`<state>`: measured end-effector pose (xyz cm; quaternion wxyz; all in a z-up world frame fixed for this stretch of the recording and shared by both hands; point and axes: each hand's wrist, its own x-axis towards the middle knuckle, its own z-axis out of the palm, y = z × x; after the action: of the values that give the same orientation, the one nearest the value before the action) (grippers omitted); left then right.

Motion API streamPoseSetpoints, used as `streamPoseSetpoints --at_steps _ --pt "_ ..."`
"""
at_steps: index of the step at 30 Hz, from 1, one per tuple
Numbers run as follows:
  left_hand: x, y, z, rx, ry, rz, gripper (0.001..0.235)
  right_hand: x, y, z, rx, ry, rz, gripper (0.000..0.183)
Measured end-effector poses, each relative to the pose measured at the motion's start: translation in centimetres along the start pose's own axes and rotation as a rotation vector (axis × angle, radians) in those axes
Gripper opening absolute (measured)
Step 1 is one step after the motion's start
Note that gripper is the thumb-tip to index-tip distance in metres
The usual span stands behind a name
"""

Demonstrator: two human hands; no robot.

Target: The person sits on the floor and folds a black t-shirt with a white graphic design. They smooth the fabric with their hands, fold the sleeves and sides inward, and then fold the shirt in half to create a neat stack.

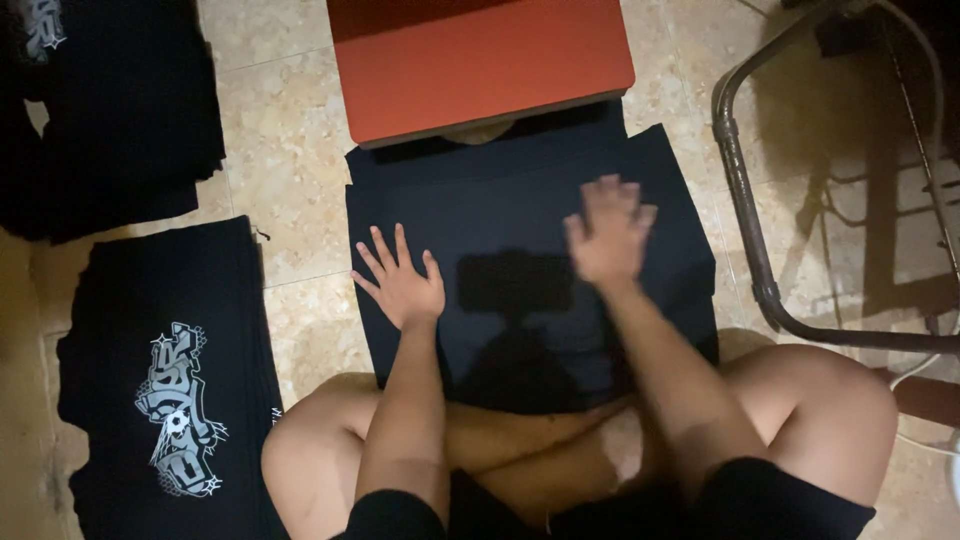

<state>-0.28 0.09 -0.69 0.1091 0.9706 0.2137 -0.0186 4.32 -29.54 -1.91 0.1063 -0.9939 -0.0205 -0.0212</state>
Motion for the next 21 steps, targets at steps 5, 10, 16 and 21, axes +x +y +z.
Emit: streamPoseSetpoints --at_steps 5,10,16,21 --pt "-0.1 0.2 0.0 0.026 0.012 0.006 0.063 0.2 6.5 0.9 -0.006 -0.176 0.399 0.071" --pt "-0.1 -0.6 0.9 0.021 0.019 0.007 0.065 -2.4 -1.5 0.9 -0.160 -0.046 0.071 0.067" --pt "0.0 -0.7 1.7 -0.005 0.046 0.043 0.065 -8.5 -9.7 1.5 0.040 -0.023 -0.388 0.062" --pt "-2.1 1.5 2.2 0.052 0.284 0.284 0.059 -9.1 -8.9 1.7 0.109 -0.060 -0.352 0.066"
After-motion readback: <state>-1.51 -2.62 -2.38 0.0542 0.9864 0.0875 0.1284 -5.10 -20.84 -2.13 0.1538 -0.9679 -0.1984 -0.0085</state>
